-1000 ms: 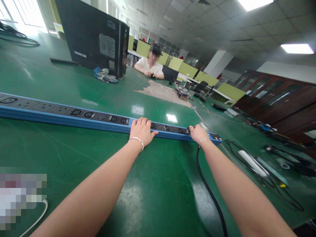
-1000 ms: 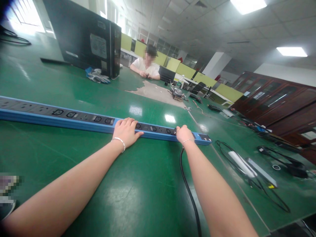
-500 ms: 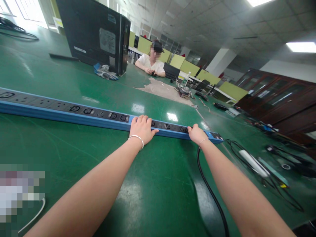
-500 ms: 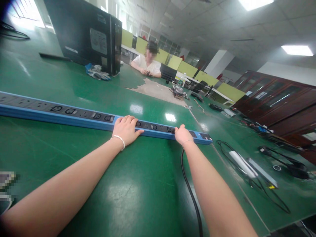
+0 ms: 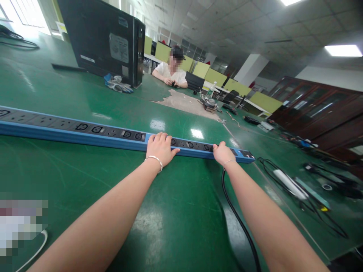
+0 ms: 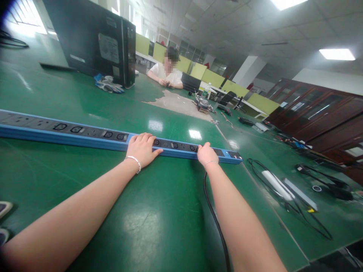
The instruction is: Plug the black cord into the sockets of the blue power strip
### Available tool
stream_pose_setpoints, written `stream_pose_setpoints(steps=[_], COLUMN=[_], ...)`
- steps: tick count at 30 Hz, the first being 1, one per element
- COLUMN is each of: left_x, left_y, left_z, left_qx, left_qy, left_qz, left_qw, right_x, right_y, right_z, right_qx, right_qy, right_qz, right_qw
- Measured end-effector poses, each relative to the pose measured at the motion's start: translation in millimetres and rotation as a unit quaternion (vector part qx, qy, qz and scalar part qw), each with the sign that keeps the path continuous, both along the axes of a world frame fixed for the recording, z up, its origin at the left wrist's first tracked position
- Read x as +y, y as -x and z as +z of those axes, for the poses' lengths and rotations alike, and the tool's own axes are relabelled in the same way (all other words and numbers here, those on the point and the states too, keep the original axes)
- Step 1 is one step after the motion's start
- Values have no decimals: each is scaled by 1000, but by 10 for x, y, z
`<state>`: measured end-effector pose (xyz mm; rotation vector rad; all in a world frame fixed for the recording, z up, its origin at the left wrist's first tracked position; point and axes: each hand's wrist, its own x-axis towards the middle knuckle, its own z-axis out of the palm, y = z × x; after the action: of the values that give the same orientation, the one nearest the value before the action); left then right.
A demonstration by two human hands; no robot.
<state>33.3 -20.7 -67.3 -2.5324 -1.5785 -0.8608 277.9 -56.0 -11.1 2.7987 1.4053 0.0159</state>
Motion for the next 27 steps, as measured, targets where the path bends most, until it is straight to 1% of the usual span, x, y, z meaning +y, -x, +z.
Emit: stream_pose_setpoints(steps=[5, 7, 9, 11, 14, 17, 19, 21, 25, 27], left_x=[8, 13, 17, 19, 18, 16, 16, 16, 18, 17], left_y=[0, 0, 0, 0, 0, -1, -2, -2, -3, -5], left_z=[-7, -14, -20, -23, -22, -24, -28, -32, -36, -35], left_qx=[7, 9, 9, 9, 8, 7, 6, 6, 8, 9], left_qy=[-13, -17, -19, -19, -16, -15, -21, -28, -32, -31], left_qz=[4, 5, 4, 3, 3, 4, 3, 1, 7, 7], left_qw=[1000, 1000, 1000, 1000, 1000, 1000, 1000, 1000, 999, 999], right_x=[-22, -32, -37, -42, -76, -163, -232, -286, -317, -307], right_y=[28, 39, 21, -49, -252, -505, -666, -807, -1000, -1050], right_z=[-24, 7, 91, 228, 452, 577, 588, 564, 486, 446], right_qx=[4, 3, -5, -22, -38, -37, -21, 0, -37, -48], right_qy=[-9, -19, -41, -70, -87, -81, -78, -79, -102, -100], right_qz=[1, -1, -7, -9, -1, 6, 7, -8, -66, -74], right_qw=[1000, 1000, 999, 997, 995, 996, 997, 997, 992, 991])
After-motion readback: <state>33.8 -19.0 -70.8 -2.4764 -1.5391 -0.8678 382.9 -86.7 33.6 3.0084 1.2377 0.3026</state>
